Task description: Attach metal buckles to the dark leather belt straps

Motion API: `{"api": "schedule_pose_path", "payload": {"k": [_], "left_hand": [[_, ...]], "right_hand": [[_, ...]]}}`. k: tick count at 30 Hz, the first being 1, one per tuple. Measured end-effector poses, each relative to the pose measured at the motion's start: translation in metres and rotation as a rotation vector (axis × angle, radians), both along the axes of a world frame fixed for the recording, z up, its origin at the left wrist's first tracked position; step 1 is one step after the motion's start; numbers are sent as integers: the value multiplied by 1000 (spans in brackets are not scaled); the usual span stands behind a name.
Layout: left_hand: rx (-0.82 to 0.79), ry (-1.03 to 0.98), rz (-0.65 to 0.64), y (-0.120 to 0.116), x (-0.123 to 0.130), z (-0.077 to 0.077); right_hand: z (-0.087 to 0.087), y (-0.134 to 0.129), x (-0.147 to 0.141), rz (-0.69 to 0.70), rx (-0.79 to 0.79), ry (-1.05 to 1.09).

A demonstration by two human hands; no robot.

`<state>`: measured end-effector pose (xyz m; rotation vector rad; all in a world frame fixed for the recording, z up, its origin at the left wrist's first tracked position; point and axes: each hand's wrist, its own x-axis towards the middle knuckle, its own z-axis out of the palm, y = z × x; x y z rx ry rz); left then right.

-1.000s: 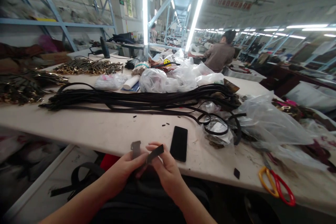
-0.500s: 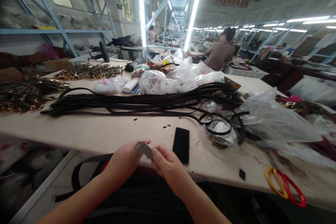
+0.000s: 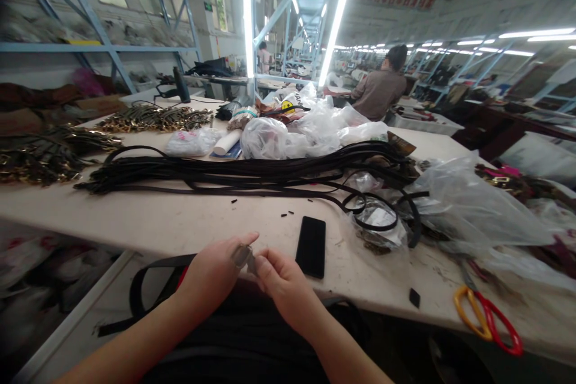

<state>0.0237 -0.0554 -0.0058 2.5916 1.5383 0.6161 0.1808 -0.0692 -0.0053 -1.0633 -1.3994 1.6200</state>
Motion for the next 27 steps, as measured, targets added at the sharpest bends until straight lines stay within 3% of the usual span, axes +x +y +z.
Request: {"api": "schedule_pose_path", "payload": {"k": [9, 12, 15, 18, 23, 27], "left_hand": [[-56, 112, 45, -5, 2, -2], [-100, 75, 66, -4, 2, -3], [-112, 68, 79, -3, 2, -3], [-113, 107, 69, -3, 4, -2], [-162, 72, 19, -2, 12, -9], [-258, -89, -67, -4, 8, -4]], "right_hand": [[1, -3, 4, -123, 266, -309], [2, -6, 1, -77, 277, -318], [2, -8, -1, -128, 281, -314], [1, -7, -4, -149, 222, -241], [-2, -2, -8, -184, -38, 66], [3, 0, 0, -127, -20, 68]]}}
